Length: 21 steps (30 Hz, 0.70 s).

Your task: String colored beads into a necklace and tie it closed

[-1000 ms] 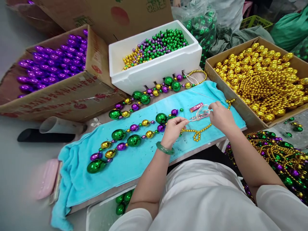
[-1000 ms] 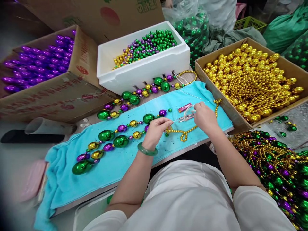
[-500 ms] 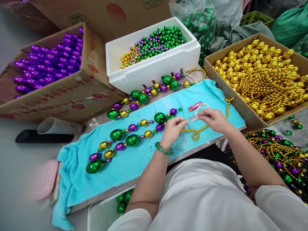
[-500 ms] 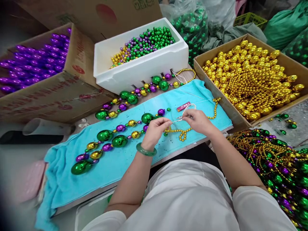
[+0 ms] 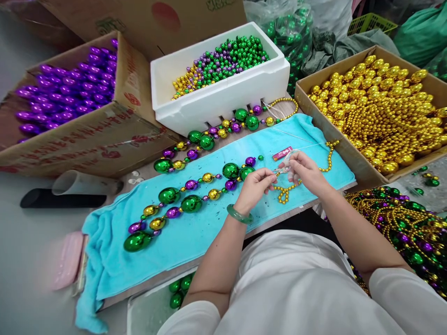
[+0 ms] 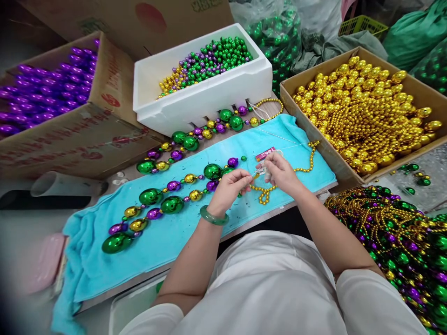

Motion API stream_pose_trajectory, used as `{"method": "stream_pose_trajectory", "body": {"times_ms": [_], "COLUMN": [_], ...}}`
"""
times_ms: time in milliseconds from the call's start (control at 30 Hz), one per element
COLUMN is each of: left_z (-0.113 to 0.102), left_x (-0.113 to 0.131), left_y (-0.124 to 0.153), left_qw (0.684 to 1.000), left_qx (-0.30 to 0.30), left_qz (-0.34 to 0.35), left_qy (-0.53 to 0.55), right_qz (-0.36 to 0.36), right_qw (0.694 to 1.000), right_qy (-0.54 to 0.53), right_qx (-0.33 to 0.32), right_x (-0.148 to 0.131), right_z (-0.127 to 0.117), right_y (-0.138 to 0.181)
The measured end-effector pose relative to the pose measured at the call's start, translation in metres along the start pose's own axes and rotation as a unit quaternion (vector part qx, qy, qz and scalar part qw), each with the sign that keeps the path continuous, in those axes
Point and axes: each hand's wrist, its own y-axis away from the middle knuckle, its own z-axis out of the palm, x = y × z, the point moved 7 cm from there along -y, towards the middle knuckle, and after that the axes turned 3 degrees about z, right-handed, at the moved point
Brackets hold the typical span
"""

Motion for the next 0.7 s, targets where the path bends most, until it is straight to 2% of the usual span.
{"method": "stream_pose_trajectory", "body": {"times_ms": [67, 167, 267, 367, 467, 567, 700], "left_z": [0.0, -0.014, -0.035, -0.046, -0.037, -0.02, -0.006], "left_x": [0.002, 0.005, 0.008, 0.008, 0.003, 0.001, 0.006], "left_y": [0.0, -0.001, -0.002, -0.001, -0.001, -0.001, 0.0], "left_qw": [1.0, 0.996, 0.987, 0.979, 0.982, 0.991, 0.988], "left_qx": [0.004, 0.05, 0.109, 0.138, 0.13, 0.107, 0.085], "left_qz": [0.01, 0.029, 0.049, 0.055, 0.045, 0.049, 0.113], "left_qy": [0.029, 0.068, 0.111, 0.139, 0.128, 0.071, -0.055], "right_qz": [0.056, 0.084, 0.091, 0.114, 0.118, 0.093, 0.062], "right_qw": [0.995, 0.99, 0.992, 0.993, 0.993, 0.994, 0.996], "right_qy": [-0.062, -0.033, 0.028, 0.021, -0.009, -0.045, -0.062], "right_qx": [-0.054, -0.112, -0.08, -0.038, -0.026, -0.024, -0.019], "right_x": [0.016, 0.032, 0.04, 0.043, 0.037, 0.025, 0.01], "right_z": [0.014, 0.025, 0.015, 0.004, 0.005, 0.012, 0.016], "right_y": [0.0, 0.0, -0.004, -0.006, -0.006, -0.005, -0.007]}}
